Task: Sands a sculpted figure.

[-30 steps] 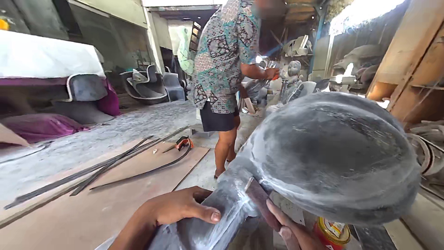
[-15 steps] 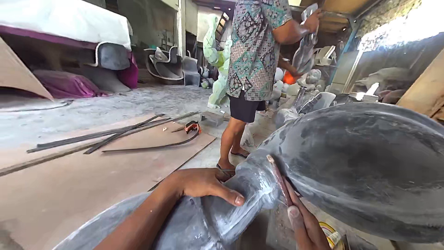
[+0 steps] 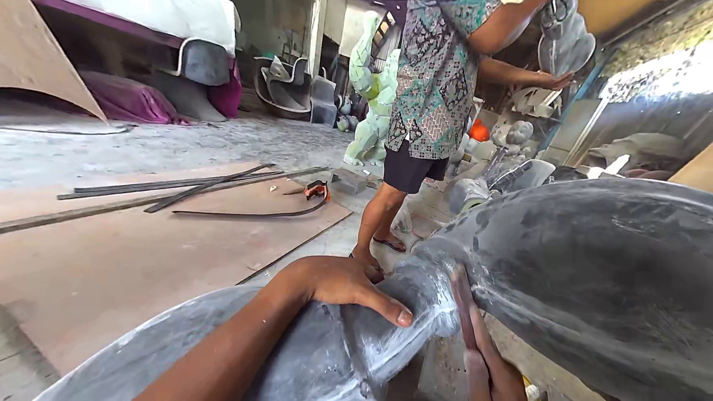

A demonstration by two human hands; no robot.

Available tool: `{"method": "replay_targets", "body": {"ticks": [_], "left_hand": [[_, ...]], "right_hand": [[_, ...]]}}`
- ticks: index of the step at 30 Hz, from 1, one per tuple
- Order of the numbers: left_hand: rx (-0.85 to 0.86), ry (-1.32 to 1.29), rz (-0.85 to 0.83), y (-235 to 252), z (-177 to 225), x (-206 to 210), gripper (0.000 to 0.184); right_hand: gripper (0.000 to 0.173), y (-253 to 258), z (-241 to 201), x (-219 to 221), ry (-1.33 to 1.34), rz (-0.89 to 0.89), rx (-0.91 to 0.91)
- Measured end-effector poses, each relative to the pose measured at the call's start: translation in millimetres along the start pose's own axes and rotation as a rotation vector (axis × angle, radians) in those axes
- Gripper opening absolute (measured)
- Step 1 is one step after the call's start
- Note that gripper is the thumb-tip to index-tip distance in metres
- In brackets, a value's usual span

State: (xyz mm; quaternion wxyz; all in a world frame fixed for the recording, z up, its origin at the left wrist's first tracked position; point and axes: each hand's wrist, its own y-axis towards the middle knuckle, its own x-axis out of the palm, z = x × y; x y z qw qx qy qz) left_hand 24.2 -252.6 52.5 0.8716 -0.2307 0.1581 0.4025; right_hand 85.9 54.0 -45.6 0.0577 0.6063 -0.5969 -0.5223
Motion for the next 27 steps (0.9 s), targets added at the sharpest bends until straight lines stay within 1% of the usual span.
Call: {"method": "replay_targets", "body": {"ticks": [2,4,6,7,9,10,11,13,15,16,17,20,21,24,25,27], "left_hand": [[0.026,-0.003,-0.006,1,-1,0,0.056],[0.039,0.009,-0.007,1,-5,-2,0.055],[0.029,0.033,0.013,0,-4,-6,0.061],[0.023,0.040,0.023,0,-2,-5,0.063],[0.021,0.054,0.024,0,1,-3,0.063],[0.030,0.048,0.026,0,2,-3,0.060],[0.038,0.043,0.023,0,1,-2,0.056],[0.048,0.049,0.017,0,-3,-3,0.055],[0.040,0.048,0.024,1,-4,-9,0.061],[0.036,0.035,0.032,0,-4,-8,0.062],[0.037,0.026,0.030,0,-4,-5,0.061],[0.046,0.036,0.017,-1,-1,-2,0.058],[0.049,0.030,0.010,-1,-1,0,0.057],[0.030,0.032,0.025,-2,-3,-3,0.062],[0.027,0.024,0.027,-2,-4,-2,0.063],[0.037,0.017,0.018,-1,-4,1,0.060]], "right_hand": [[0.057,20,-12,-1,-0.052,-0.002,-0.003],[0.058,5,-4,-2,-0.034,-0.018,-0.008],[0.063,-17,14,-2,0.000,-0.029,-0.013],[0.064,-17,17,-3,0.003,-0.043,-0.020],[0.057,6,1,-3,-0.041,-0.006,-0.034],[0.054,21,-8,-3,-0.059,0.005,-0.040],[0.053,26,-13,-2,-0.069,0.008,-0.034],[0.056,4,-7,0,-0.062,-0.003,-0.014],[0.061,-25,9,4,-0.067,-0.006,0.005],[0.060,-29,13,4,-0.090,-0.012,0.004],[0.057,-23,10,3,-0.140,0.020,-0.001],[0.052,19,-8,10,-0.261,0.130,-0.026],[0.053,17,-9,12,-0.270,0.138,-0.011],[0.061,-20,7,19,-0.309,0.158,0.020],[0.061,-22,11,18,-0.352,0.167,0.018],[0.055,-1,3,14,-0.435,0.209,0.005]]}}
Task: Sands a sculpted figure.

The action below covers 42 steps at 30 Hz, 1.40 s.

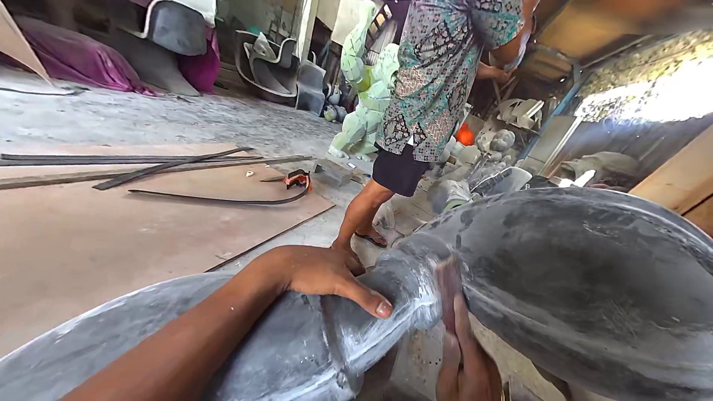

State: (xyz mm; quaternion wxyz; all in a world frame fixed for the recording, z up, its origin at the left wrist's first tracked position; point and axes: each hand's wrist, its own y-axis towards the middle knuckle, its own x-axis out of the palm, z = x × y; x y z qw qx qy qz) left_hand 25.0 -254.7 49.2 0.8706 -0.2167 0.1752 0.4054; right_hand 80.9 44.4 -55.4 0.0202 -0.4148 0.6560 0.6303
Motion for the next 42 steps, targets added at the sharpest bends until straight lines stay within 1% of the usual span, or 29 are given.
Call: {"method": "replay_targets", "body": {"ticks": [2,6,7,9,11,13,15,17,19,20,21,24,25,29,31,32,33,36,37,38,40,42], "left_hand": [[0.012,-0.004,-0.015,1,-1,2,0.057],[-0.015,0.039,0.011,1,-2,-1,0.065],[-0.020,0.047,0.026,-1,0,-1,0.066],[-0.019,0.044,0.029,-2,0,0,0.063],[0.005,0.022,0.015,-2,1,-2,0.055],[0.019,-0.003,-0.008,-1,-2,-3,0.053],[-0.001,0.001,-0.013,-1,-1,-6,0.057],[-0.012,-0.008,0.008,-2,1,-6,0.059],[0.004,-0.006,-0.007,-1,1,-1,0.056],[0.010,-0.008,-0.013,-1,0,-1,0.056],[0.006,-0.011,-0.020,-1,-2,-1,0.057],[-0.031,0.004,-0.008,-2,-2,-8,0.065],[-0.031,0.003,0.002,-2,-2,-8,0.065],[-0.037,0.015,0.006,-2,-3,-7,0.067],[-0.049,0.002,-0.006,-1,-6,-9,0.072],[-0.054,-0.004,-0.010,0,-7,-9,0.074],[-0.055,-0.004,-0.008,-1,-7,-9,0.074],[-0.045,-0.001,0.001,-2,-3,-8,0.072],[-0.035,0.001,-0.002,-2,-3,-7,0.070],[-0.028,0.005,-0.011,-2,-6,-6,0.069],[-0.029,0.030,-0.009,-1,-9,-10,0.074],[-0.026,0.038,0.009,-1,-10,-13,0.077]], "right_hand": [[0.053,14,-10,2,-0.003,0.038,0.012],[0.062,-21,2,9,0.102,0.037,0.040],[0.062,-19,6,9,0.089,0.034,0.030],[0.059,1,4,5,0.074,0.023,0.000],[0.058,17,-2,5,0.146,0.006,0.000],[0.060,2,4,7,0.251,-0.009,0.002],[0.063,-19,11,12,0.279,-0.009,0.015],[0.061,-3,7,12,0.262,0.001,-0.001],[0.055,24,-6,7,0.274,0.009,-0.003],[0.054,28,-9,5,0.276,0.000,0.007],[0.055,23,-6,3,0.269,-0.017,0.009],[0.064,-18,10,6,0.188,-0.055,0.033],[0.065,-21,11,7,0.183,-0.052,0.047],[0.054,-11,-2,15,0.199,0.061,0.085],[0.053,-19,-1,16,0.220,0.065,0.082],[0.057,-24,1,15,0.239,0.048,0.083],[0.060,-22,3,14,0.272,0.031,0.080],[0.055,19,-3,5,0.349,-0.012,0.032],[0.055,28,-6,1,0.372,-0.059,0.011],[0.056,25,-8,0,0.388,-0.079,0.007],[0.057,1,-4,3,0.363,-0.058,0.016],[0.059,-13,0,5,0.272,-0.057,0.020]]}}
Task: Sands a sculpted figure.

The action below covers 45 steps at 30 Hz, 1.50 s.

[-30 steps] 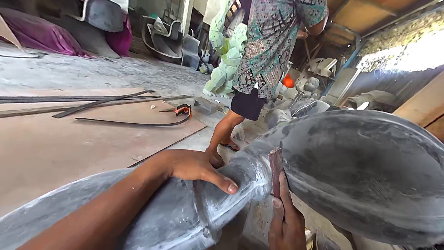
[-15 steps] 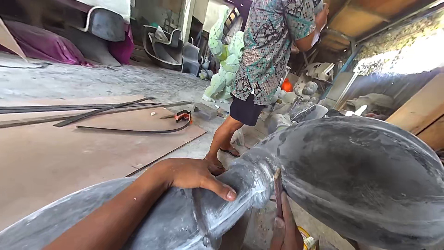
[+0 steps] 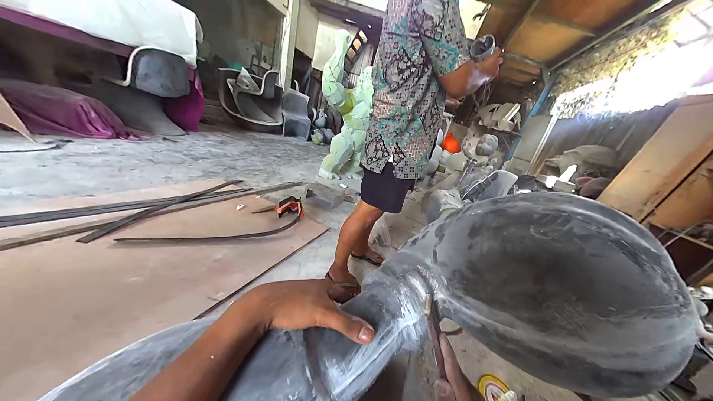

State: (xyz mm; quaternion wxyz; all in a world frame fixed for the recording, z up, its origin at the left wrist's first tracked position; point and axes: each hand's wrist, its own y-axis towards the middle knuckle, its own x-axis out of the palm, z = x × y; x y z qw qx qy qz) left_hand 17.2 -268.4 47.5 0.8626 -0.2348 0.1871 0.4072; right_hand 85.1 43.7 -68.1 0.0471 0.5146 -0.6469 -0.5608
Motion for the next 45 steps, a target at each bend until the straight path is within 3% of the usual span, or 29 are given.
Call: {"method": "replay_targets", "body": {"ticks": [4,9,13,16,18,21,23,28,33,37,42,45], "left_hand": [[0.000,-0.017,-0.017,0,2,5,0.074],[0.005,0.011,-0.017,1,-2,0,0.076],[0.009,-0.030,-0.013,0,-3,-1,0.071],[-0.007,-0.037,-0.024,1,-8,-6,0.071],[-0.009,-0.027,-0.018,1,-7,-8,0.072],[-0.018,-0.028,-0.019,2,-7,-4,0.073],[-0.016,-0.026,-0.025,4,-9,-5,0.073],[-0.012,-0.026,-0.023,5,-11,-7,0.074],[-0.013,-0.041,-0.024,5,-6,-4,0.072],[-0.008,-0.040,-0.014,1,2,0,0.069],[0.009,-0.045,0.004,-2,9,6,0.063],[0.006,-0.030,-0.005,-1,6,4,0.068]], "right_hand": [[0.049,36,-23,0,-0.138,0.051,0.015],[0.054,-10,5,-1,-0.035,-0.050,0.029],[0.050,36,-14,3,0.017,-0.028,0.006],[0.050,15,-9,4,0.028,-0.033,0.028],[0.049,-8,-2,8,-0.081,-0.008,0.064],[0.044,19,-12,11,-0.248,0.097,0.038],[0.045,43,-16,11,-0.218,0.114,0.030],[0.056,-2,12,0,0.104,-0.028,0.036],[0.057,42,-2,-6,0.245,-0.090,0.017],[0.064,3,4,-7,0.240,-0.078,0.031],[0.052,34,-10,-3,0.076,-0.010,0.002],[0.054,8,-6,1,0.022,0.013,0.014]]}}
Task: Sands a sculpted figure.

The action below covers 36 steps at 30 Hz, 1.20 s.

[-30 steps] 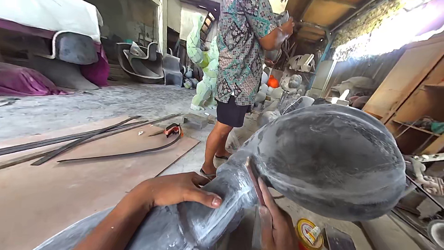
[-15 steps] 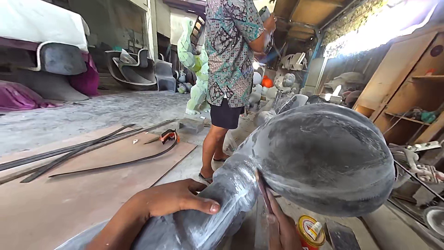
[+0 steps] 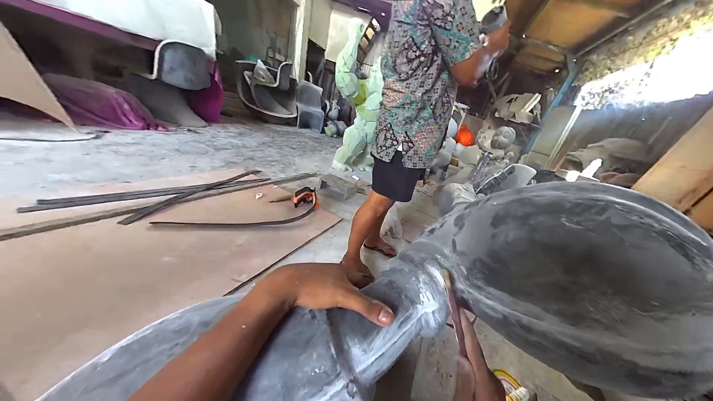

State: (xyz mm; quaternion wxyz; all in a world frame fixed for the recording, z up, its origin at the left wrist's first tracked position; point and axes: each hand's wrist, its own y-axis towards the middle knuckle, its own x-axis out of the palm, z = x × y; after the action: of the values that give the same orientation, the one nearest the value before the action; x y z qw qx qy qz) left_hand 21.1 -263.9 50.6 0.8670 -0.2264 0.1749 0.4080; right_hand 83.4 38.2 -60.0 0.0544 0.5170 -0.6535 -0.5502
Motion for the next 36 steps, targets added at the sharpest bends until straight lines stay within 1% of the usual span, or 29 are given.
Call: {"method": "replay_targets", "body": {"ticks": [2,3,5,6,7,8,9,10,11,12,13,15,16,18,19,20,21,24,25,26,29,30,33,34,36], "left_hand": [[-0.009,0.017,0.011,1,0,0,0.072],[-0.012,0.029,0.018,0,1,0,0.072],[0.011,0.013,0.015,-1,1,1,0.065],[0.024,-0.003,0.005,0,0,1,0.060],[0.030,-0.012,-0.005,0,-1,1,0.058],[0.029,-0.010,-0.003,0,-3,-1,0.058],[0.024,-0.006,0.004,-1,-2,-4,0.060],[0.016,-0.006,0.015,-2,-1,-6,0.061],[0.009,-0.011,0.020,-2,0,-6,0.062],[0.007,-0.022,0.023,-2,0,-4,0.062],[0.007,-0.034,0.025,-2,0,-2,0.062],[0.011,-0.028,0.024,-2,-1,-3,0.062],[0.014,-0.023,0.018,-1,-3,-2,0.061],[0.012,-0.007,0.022,-1,-5,-5,0.063],[0.004,0.003,0.027,-1,-5,-7,0.065],[0.001,0.002,0.033,-2,-4,-7,0.066],[0.003,-0.006,0.044,-2,-4,-6,0.065],[0.016,-0.005,0.030,-2,-5,-3,0.064],[0.021,-0.005,0.021,-1,-6,-4,0.064],[0.019,-0.003,0.020,-1,-7,-3,0.065],[-0.007,0.034,0.042,-1,-5,-3,0.073],[-0.021,0.038,0.047,-1,-3,-3,0.075],[-0.025,0.054,0.066,-2,-2,1,0.073],[-0.020,0.061,0.075,-1,-2,2,0.072],[-0.019,0.062,0.069,1,-6,2,0.074]], "right_hand": [[0.058,-8,2,-1,-0.063,-0.011,-0.001],[0.056,-1,-3,-2,-0.105,0.013,-0.013],[0.052,25,-15,-2,-0.108,0.032,-0.022],[0.052,31,-18,-2,-0.056,0.015,-0.015],[0.055,28,-16,-5,0.039,-0.041,-0.002],[0.060,18,-8,-8,0.160,-0.101,0.012],[0.065,4,3,-8,0.251,-0.110,0.039],[0.072,-8,14,-10,0.322,-0.159,0.070],[0.075,-12,20,-12,0.346,-0.179,0.094],[0.073,-6,18,-15,0.321,-0.177,0.100],[0.069,7,11,-14,0.301,-0.157,0.103],[0.064,38,-3,-11,0.324,-0.178,0.079],[0.065,37,-6,-10,0.333,-0.175,0.080],[0.068,14,1,-11,0.326,-0.170,0.095],[0.073,1,7,-11,0.353,-0.196,0.104],[0.073,-6,9,-9,0.398,-0.213,0.083],[0.071,-2,5,-7,0.387,-0.221,0.041],[0.056,33,-16,-2,0.151,-0.125,-0.023],[0.055,36,-18,-3,0.119,-0.129,-0.017],[0.057,28,-16,-4,0.111,-0.137,-0.010],[0.063,-8,-3,-4,0.144,-0.132,-0.004],[0.061,-6,-4,-4,0.134,-0.113,-0.010],[0.049,36,-30,-3,-0.007,-0.078,-0.013],[0.048,42,-34,-4,-0.041,-0.089,-0.005],[0.050,27,-28,-12,-0.042,-0.135,-0.019]]}}
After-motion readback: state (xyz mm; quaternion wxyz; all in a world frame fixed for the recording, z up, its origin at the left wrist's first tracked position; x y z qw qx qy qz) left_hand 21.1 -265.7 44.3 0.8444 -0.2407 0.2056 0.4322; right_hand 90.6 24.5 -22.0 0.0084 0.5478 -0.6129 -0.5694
